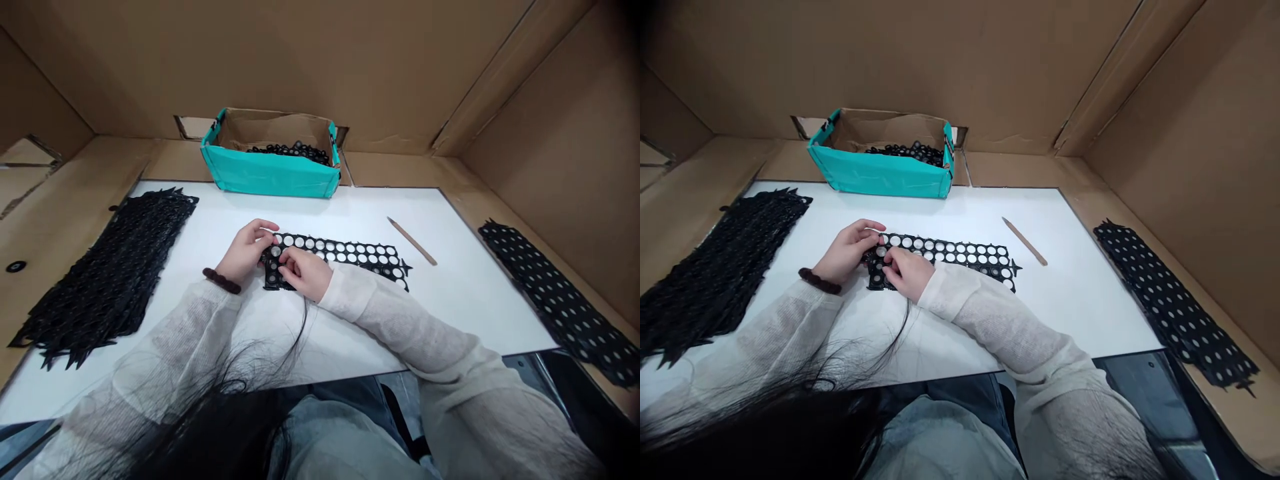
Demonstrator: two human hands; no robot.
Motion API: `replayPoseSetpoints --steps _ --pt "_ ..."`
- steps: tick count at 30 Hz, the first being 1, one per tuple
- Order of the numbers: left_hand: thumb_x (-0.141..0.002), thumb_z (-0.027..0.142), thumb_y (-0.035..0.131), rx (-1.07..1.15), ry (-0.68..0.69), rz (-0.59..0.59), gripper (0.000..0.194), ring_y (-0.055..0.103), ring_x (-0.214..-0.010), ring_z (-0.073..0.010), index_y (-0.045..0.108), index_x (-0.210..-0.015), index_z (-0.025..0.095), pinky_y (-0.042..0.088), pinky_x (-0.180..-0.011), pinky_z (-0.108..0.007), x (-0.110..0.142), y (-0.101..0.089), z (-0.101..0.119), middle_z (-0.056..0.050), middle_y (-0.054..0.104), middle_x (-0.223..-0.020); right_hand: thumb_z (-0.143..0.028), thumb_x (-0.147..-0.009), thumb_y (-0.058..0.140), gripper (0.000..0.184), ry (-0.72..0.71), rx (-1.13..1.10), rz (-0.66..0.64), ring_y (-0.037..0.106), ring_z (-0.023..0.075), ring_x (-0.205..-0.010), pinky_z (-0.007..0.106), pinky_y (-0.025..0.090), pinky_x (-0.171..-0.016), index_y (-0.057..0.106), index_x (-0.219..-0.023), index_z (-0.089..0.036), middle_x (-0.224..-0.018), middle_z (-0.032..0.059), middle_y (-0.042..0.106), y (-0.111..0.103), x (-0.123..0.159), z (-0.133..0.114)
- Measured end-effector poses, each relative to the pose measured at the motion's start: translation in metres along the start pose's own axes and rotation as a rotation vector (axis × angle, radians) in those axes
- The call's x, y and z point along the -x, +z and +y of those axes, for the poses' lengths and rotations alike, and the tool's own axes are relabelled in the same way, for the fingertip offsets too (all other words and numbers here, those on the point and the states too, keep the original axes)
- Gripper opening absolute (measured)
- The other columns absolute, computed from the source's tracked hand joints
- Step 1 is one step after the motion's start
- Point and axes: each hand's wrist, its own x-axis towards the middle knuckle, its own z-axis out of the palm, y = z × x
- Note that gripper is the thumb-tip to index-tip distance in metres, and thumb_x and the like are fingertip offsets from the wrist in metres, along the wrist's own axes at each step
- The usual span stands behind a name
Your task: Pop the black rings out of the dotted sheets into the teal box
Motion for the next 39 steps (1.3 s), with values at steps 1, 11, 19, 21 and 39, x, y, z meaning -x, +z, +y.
replayPoseSetpoints --steps 1,11,19,21,39 --pt "-0.075 0.026 0.056 0.071 -0.036 -0.018 0.026 0.049 -0.054 -0.0091 0.056 -0.1 0.018 0.03 -0.038 -0.018 0.0 0.0 0.0 -0.001 0.058 -0.08 -0.028 -0.083 0.054 0.013 0.014 0.019 -0.005 0.046 0.0102 -0.062 0.024 0.034 -0.06 0.05 -0.091 -0.018 -0.07 -0.0028 0.051 0.0 -0.001 -0.001" --pt "-0.073 0.016 0.061 0.451 -0.228 -0.054 0.024 0.052 -0.053 -0.0069 0.061 -0.097 0.014 0.031 -0.039 -0.017 0.003 0.013 0.006 -0.001 0.057 -0.073 -0.038 -0.073 0.064 0.028 0.184 -0.073 0.074 0.044 0.0093 -0.057 0.024 0.03 -0.054 0.047 -0.084 -0.019 -0.065 -0.0054 0.049 0.006 -0.002 -0.007" --pt "-0.067 0.006 0.055 0.509 -0.29 0.066 0.023 0.045 -0.047 -0.0063 0.063 -0.088 0.012 0.025 -0.037 -0.019 0.007 0.021 0.011 -0.001 0.054 -0.063 -0.031 -0.071 0.06 0.019 0.151 -0.255 0.184 0.044 0.0079 -0.053 0.023 0.036 -0.055 0.045 -0.076 -0.02 -0.058 -0.007 0.047 0.004 0.005 -0.008" --pt "-0.066 0.006 0.053 0.479 -0.256 0.08 0.022 0.041 -0.045 -0.0056 0.063 -0.085 0.012 0.023 -0.037 -0.019 0.007 0.021 0.01 0.0 0.051 -0.061 -0.031 -0.075 0.056 0.017 0.139 -0.191 0.21 0.045 0.0085 -0.054 0.023 0.036 -0.056 0.043 -0.072 -0.02 -0.059 -0.0055 0.048 0.003 0.007 -0.009" --pt "-0.069 0.022 0.071 0.394 -0.198 -0.233 0.02 0.052 -0.066 -0.0101 0.059 -0.081 0.012 0.041 -0.057 -0.021 0.01 0.01 0.019 -0.002 0.056 -0.075 -0.028 -0.079 0.056 0.013 -0.053 -0.045 0.225 0.049 0.0119 -0.063 0.029 0.044 -0.062 0.051 -0.087 -0.019 -0.08 0.0029 0.058 -0.022 0.035 0.0"
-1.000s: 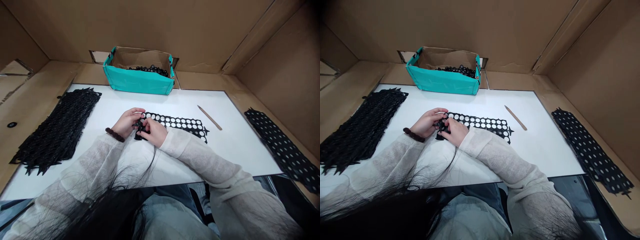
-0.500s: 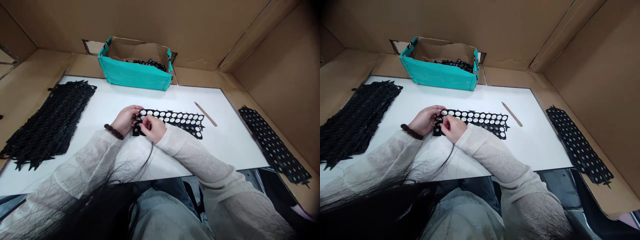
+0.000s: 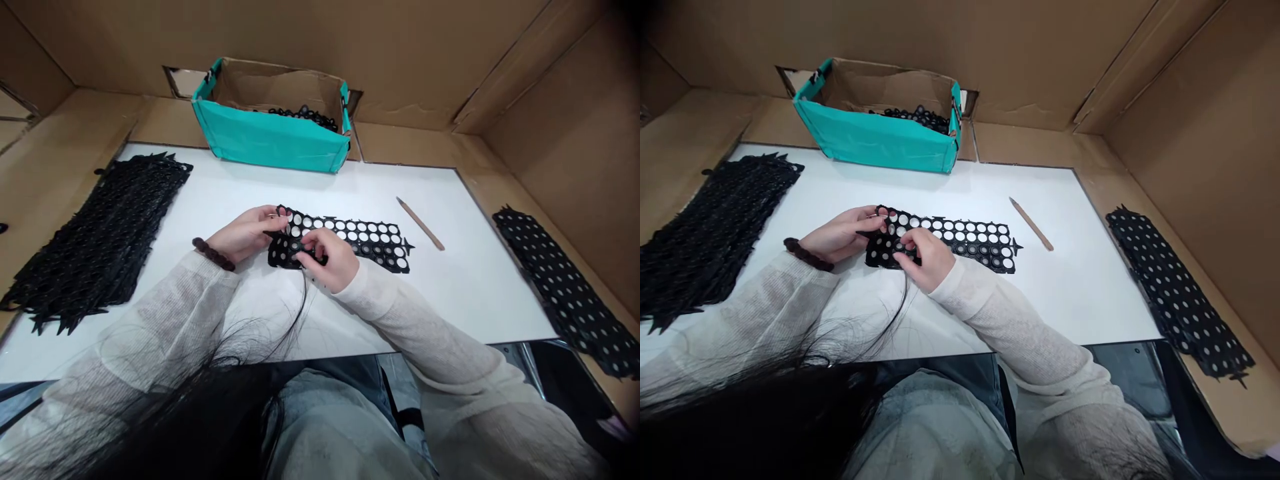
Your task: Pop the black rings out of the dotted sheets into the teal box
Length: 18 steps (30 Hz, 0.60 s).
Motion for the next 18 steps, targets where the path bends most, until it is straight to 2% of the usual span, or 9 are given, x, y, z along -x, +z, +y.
replayPoseSetpoints --steps 6,11,15,18 --pt "-0.058 0.003 0.07 -0.151 0.002 -0.137 0.038 0.058 -0.082 -0.0141 0.064 -0.094 0.015 0.047 -0.072 -0.024 0.0 -0.015 0.003 -0.006 0.062 -0.092 -0.026 -0.083 0.05 0.007 0.096 0.032 0.113 0.049 0.0117 -0.061 0.029 0.044 -0.062 0.051 -0.085 -0.02 -0.074 0.0009 0.057 -0.02 0.0 0.014" --pt "-0.063 0.004 0.067 -0.2 -0.038 -0.061 0.038 0.06 -0.082 -0.0163 0.065 -0.099 0.016 0.049 -0.068 -0.026 0.0 -0.028 0.004 -0.007 0.063 -0.091 -0.027 -0.083 0.05 0.009 0.116 -0.025 0.049 0.05 0.0108 -0.062 0.028 0.044 -0.061 0.052 -0.085 -0.019 -0.076 0.0014 0.058 -0.012 0.0 0.014" --pt "-0.066 0.008 0.069 -0.204 -0.116 -0.071 0.042 0.061 -0.073 -0.0173 0.063 -0.106 0.02 0.05 -0.06 -0.027 0.003 -0.031 0.006 -0.006 0.064 -0.084 -0.028 -0.085 0.048 0.01 0.048 -0.056 -0.016 0.05 0.01 -0.062 0.027 0.043 -0.061 0.051 -0.086 -0.019 -0.078 0.0014 0.058 -0.007 0.003 0.01" --pt "-0.065 0.007 0.072 -0.219 -0.15 -0.032 0.043 0.061 -0.066 -0.0179 0.064 -0.106 0.017 0.049 -0.058 -0.028 0.005 -0.032 0.009 -0.006 0.062 -0.076 -0.028 -0.086 0.047 0.01 -0.002 -0.068 -0.036 0.051 0.0107 -0.064 0.027 0.044 -0.061 0.051 -0.087 -0.019 -0.078 0.0016 0.058 -0.007 0.004 0.009"
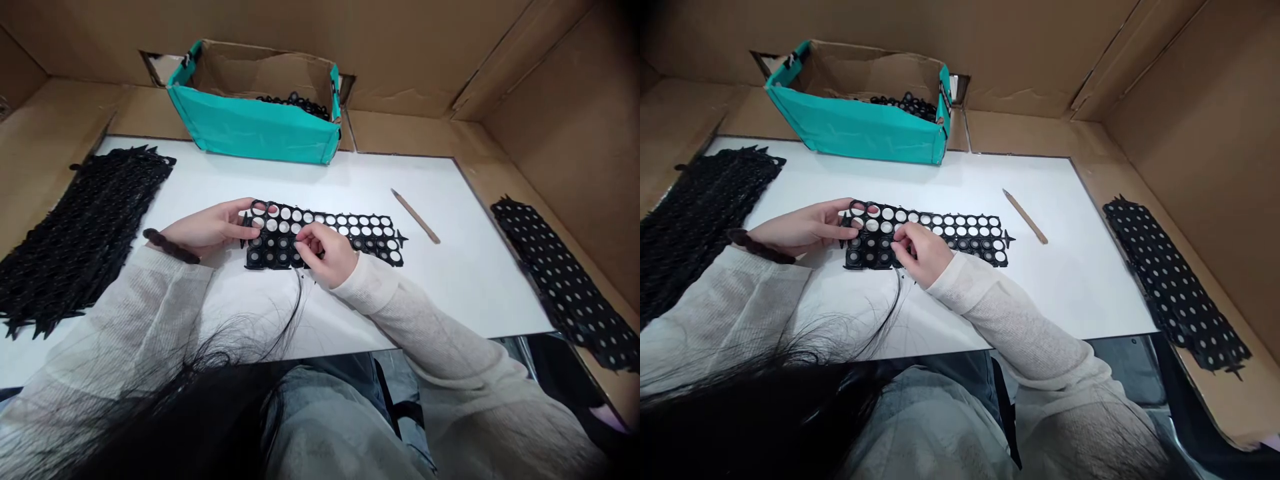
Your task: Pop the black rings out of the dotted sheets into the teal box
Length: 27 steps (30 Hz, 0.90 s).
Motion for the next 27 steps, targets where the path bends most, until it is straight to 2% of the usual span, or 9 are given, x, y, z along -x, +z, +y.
replayPoseSetpoints --steps 4,7,10,12,16,20,24,27 --pt "-0.065 0.005 0.072 0.022 -0.009 0.025 0.043 0.063 -0.07 -0.0213 0.066 -0.106 0.013 0.051 -0.062 -0.032 0.002 0.002 0.001 -0.008 0.062 -0.076 -0.031 -0.085 0.05 0.013 -0.052 0.026 0.018 0.055 0.0146 -0.074 0.03 0.047 -0.069 0.051 -0.091 -0.019 -0.08 0.0036 0.058 0.003 -0.003 -0.004" --pt "-0.067 0.007 0.071 0.092 0.074 -0.022 0.04 0.063 -0.079 -0.0193 0.065 -0.106 0.015 0.052 -0.067 -0.029 0.0 0.007 -0.002 -0.01 0.064 -0.093 -0.043 -0.079 0.061 0.038 -0.145 0.09 0.03 0.056 0.0219 -0.098 0.039 0.046 -0.086 0.049 -0.105 -0.018 -0.102 0.0105 0.06 0.008 -0.007 -0.008" --pt "-0.068 0.011 0.071 0.161 0.142 -0.068 0.039 0.062 -0.087 -0.0169 0.065 -0.106 0.018 0.052 -0.071 -0.026 -0.002 0.014 -0.006 -0.009 0.063 -0.104 -0.052 -0.07 0.068 0.066 -0.157 0.161 -0.018 0.044 0.029 -0.122 0.048 0.037 -0.102 0.042 -0.121 -0.018 -0.127 0.0163 0.05 0.014 -0.009 -0.008" --pt "-0.069 0.012 0.071 0.192 0.15 -0.063 0.037 0.062 -0.089 -0.0171 0.065 -0.105 0.019 0.052 -0.072 -0.026 -0.002 0.019 -0.007 -0.008 0.063 -0.104 -0.048 -0.07 0.069 0.071 -0.14 0.173 -0.068 0.04 0.0299 -0.128 0.049 0.034 -0.105 0.038 -0.126 -0.018 -0.133 0.0172 0.045 0.017 -0.01 -0.006" --pt "-0.072 0.015 0.068 0.252 0.154 -0.042 0.033 0.062 -0.085 -0.0153 0.065 -0.105 0.018 0.051 -0.073 -0.025 -0.003 0.026 -0.009 -0.007 0.063 -0.099 -0.027 -0.078 0.059 0.054 -0.127 0.139 -0.11 0.048 0.0258 -0.121 0.044 0.041 -0.101 0.038 -0.126 -0.013 -0.129 0.017 0.051 0.017 -0.01 -0.002" --pt "-0.077 0.011 0.062 0.342 0.17 -0.01 0.03 0.061 -0.081 -0.0125 0.065 -0.107 0.015 0.049 -0.077 -0.024 -0.004 0.027 -0.01 -0.006 0.064 -0.094 -0.008 -0.078 0.045 0.045 -0.039 0.214 -0.156 0.056 0.023 -0.11 0.04 0.044 -0.096 0.045 -0.123 -0.012 -0.122 0.0136 0.059 0.009 -0.011 -0.005" --pt "-0.079 0.012 0.062 0.367 0.169 -0.021 0.03 0.061 -0.083 -0.0128 0.064 -0.109 0.012 0.049 -0.081 -0.025 -0.004 0.025 -0.011 -0.006 0.065 -0.096 -0.006 -0.081 0.038 0.046 0.045 0.309 -0.222 0.063 0.0208 -0.094 0.036 0.049 -0.082 0.047 -0.126 -0.012 -0.112 0.0107 0.066 0.0 -0.013 -0.01" --pt "-0.078 0.014 0.065 0.314 0.153 -0.072 0.034 0.061 -0.085 -0.0135 0.062 -0.112 0.013 0.049 -0.082 -0.025 -0.003 0.021 -0.01 -0.007 0.065 -0.1 -0.007 -0.081 0.038 0.046 0.052 0.328 -0.217 0.064 0.0198 -0.093 0.034 0.049 -0.081 0.048 -0.125 -0.013 -0.112 0.0101 0.066 -0.002 -0.013 -0.009"
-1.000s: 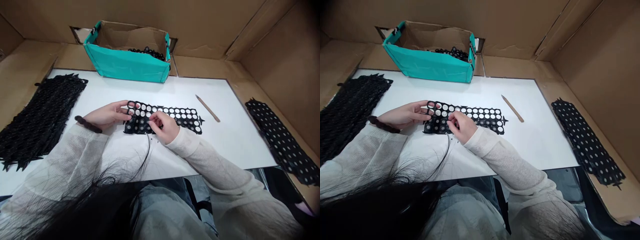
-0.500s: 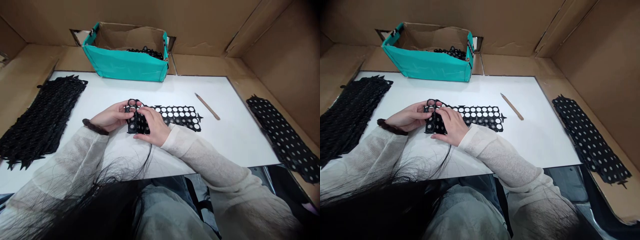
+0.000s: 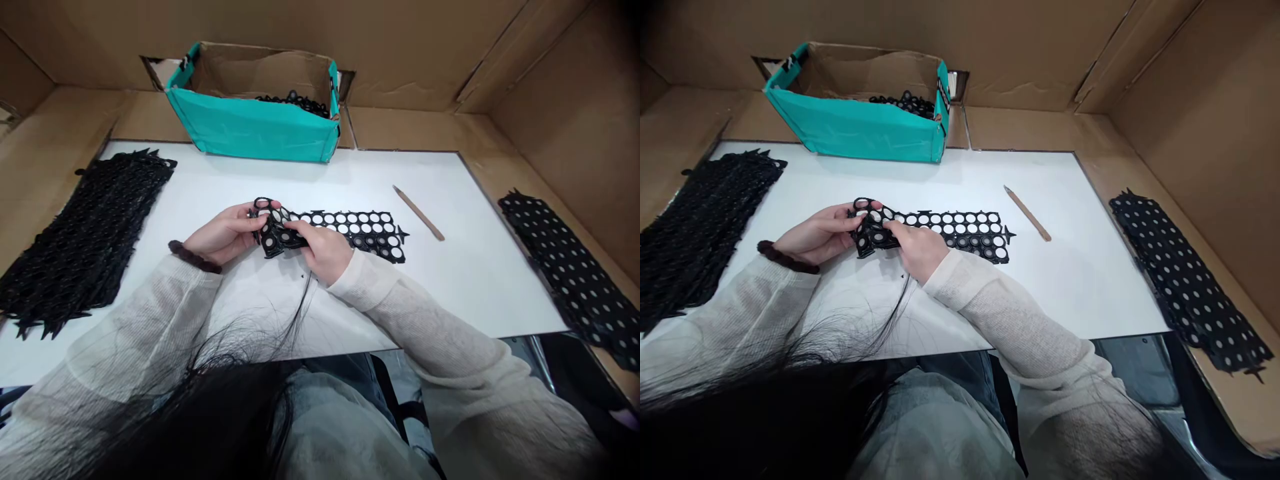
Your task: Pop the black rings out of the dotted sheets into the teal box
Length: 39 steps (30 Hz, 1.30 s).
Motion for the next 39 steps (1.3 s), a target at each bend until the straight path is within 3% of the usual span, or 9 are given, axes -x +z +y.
replayPoseSetpoints --steps 11,15,17,20,22,24,27,32,39 --pt "-0.076 0.013 0.066 -0.102 -0.08 -0.149 0.046 0.062 -0.066 -0.0108 0.055 -0.12 0.017 0.052 -0.062 -0.024 0.006 -0.001 0.007 -0.007 0.064 -0.099 -0.008 -0.08 0.04 0.038 0.031 -0.194 0.111 0.064 0.0175 -0.088 0.033 0.049 -0.081 0.056 -0.113 -0.016 -0.106 0.0068 0.068 0.001 0.002 0.01" --pt "-0.077 0.015 0.066 -0.066 -0.03 -0.117 0.038 0.059 -0.062 -0.0084 0.058 -0.114 0.016 0.05 -0.061 -0.023 0.004 0.0 0.005 -0.008 0.063 -0.102 -0.029 -0.086 0.049 0.03 -0.036 -0.184 0.113 0.063 0.0201 -0.089 0.037 0.049 -0.081 0.057 -0.111 -0.014 -0.101 0.0091 0.068 0.008 0.0 0.016" --pt "-0.078 0.017 0.066 -0.059 0.0 -0.093 0.034 0.058 -0.063 -0.0077 0.06 -0.111 0.014 0.049 -0.061 -0.022 0.003 0.001 0.004 -0.008 0.063 -0.1 -0.053 -0.077 0.06 0.053 -0.171 -0.152 0.16 0.06 0.0247 -0.095 0.041 0.048 -0.085 0.058 -0.109 -0.011 -0.104 0.0125 0.067 0.011 -0.001 0.018" --pt "-0.079 0.02 0.066 -0.072 0.02 -0.069 0.036 0.059 -0.069 -0.0089 0.059 -0.113 0.014 0.048 -0.063 -0.021 0.003 0.005 0.003 -0.007 0.063 -0.099 -0.071 -0.065 0.06 0.078 -0.343 -0.14 0.404 0.055 0.0276 -0.104 0.045 0.045 -0.092 0.058 -0.11 -0.007 -0.109 0.0176 0.063 0.01 0.001 0.013" --pt "-0.078 0.02 0.067 -0.087 0.028 -0.06 0.038 0.058 -0.071 -0.0096 0.059 -0.114 0.015 0.047 -0.063 -0.021 0.004 0.01 0.003 -0.006 0.062 -0.095 -0.065 -0.073 0.058 0.066 -0.39 -0.153 0.532 0.055 0.0244 -0.101 0.042 0.045 -0.09 0.058 -0.108 -0.009 -0.105 0.0163 0.063 0.007 0.004 0.006" --pt "-0.076 0.021 0.069 -0.109 0.026 -0.06 0.039 0.057 -0.069 -0.0097 0.058 -0.114 0.016 0.046 -0.061 -0.021 0.006 0.015 0.002 -0.004 0.061 -0.086 -0.051 -0.082 0.056 0.043 -0.404 -0.2 0.516 0.057 0.0191 -0.092 0.036 0.048 -0.083 0.06 -0.1 -0.012 -0.095 0.0115 0.064 0.004 0.007 0.0" --pt "-0.074 0.02 0.071 -0.138 0.043 -0.062 0.041 0.057 -0.07 -0.0104 0.058 -0.113 0.017 0.046 -0.062 -0.021 0.006 0.02 0.0 -0.002 0.059 -0.082 -0.039 -0.086 0.055 0.023 -0.295 -0.334 0.406 0.056 0.0131 -0.077 0.029 0.048 -0.071 0.057 -0.09 -0.016 -0.083 0.0051 0.063 0.004 0.01 -0.005" --pt "-0.075 0.02 0.07 -0.164 0.123 -0.098 0.041 0.058 -0.077 -0.0108 0.057 -0.115 0.018 0.048 -0.072 -0.023 0.006 0.021 -0.006 -0.001 0.058 -0.083 -0.041 -0.077 0.065 0.028 -0.015 -0.585 0.278 0.051 0.009 -0.064 0.026 0.045 -0.062 0.052 -0.087 -0.019 -0.072 -0.0018 0.056 0.009 0.008 -0.007" --pt "-0.077 0.021 0.068 -0.319 0.144 -0.105 0.043 0.056 -0.07 -0.0104 0.054 -0.117 0.017 0.048 -0.065 -0.024 0.006 0.022 -0.006 -0.003 0.058 -0.087 -0.027 -0.074 0.062 0.019 0.195 -0.946 0.115 0.048 0.0076 -0.059 0.026 0.042 -0.058 0.045 -0.078 -0.02 -0.069 -0.0036 0.052 0.009 -0.001 -0.006"
